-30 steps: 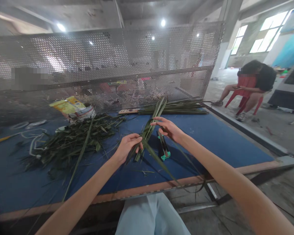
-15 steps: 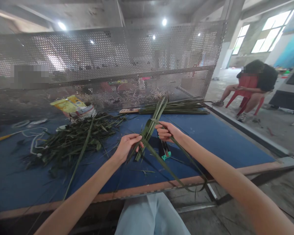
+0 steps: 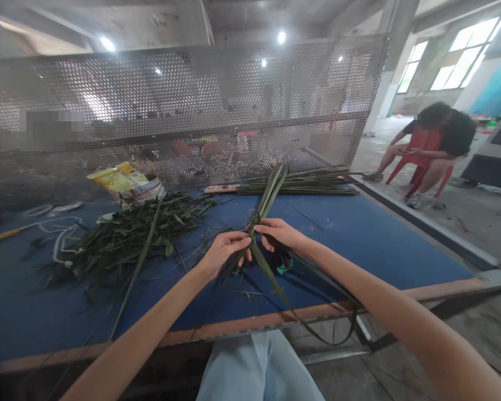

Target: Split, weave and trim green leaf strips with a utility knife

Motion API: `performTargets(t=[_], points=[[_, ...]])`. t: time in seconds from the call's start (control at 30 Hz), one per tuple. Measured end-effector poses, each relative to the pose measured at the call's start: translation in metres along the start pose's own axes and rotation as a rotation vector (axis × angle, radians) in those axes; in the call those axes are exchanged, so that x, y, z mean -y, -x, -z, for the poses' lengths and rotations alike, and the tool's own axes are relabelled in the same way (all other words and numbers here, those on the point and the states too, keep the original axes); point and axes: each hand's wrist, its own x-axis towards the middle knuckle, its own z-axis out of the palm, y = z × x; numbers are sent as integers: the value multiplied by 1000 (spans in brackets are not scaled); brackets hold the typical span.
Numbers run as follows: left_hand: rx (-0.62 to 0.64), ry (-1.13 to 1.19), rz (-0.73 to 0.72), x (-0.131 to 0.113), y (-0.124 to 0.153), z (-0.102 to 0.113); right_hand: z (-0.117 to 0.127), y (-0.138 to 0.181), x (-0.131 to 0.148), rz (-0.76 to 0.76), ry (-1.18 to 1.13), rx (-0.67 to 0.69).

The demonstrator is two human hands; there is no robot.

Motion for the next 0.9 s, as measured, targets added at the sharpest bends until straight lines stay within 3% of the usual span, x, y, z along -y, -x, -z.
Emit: performTargets(t=[0.13,0.27,0.43,0.63,0.8,0.9], points=[[-50,-15,25,3,-1,2,-10,3,-1,56,181,-79],[-129,-2,1,4,-2,4,-14,7,-5,181,602,-162],[-166,23,-30,4,-5,5,-13,9,-6,322,908,-126],[-231,34,-58,6,-7,7,-11,12,2,286,833,21],[-388,87,-98,7,-9,15,-8,15,8,253,664,171],[-374,120,-104,8,-10,15,-7,15,8,153,517,238]])
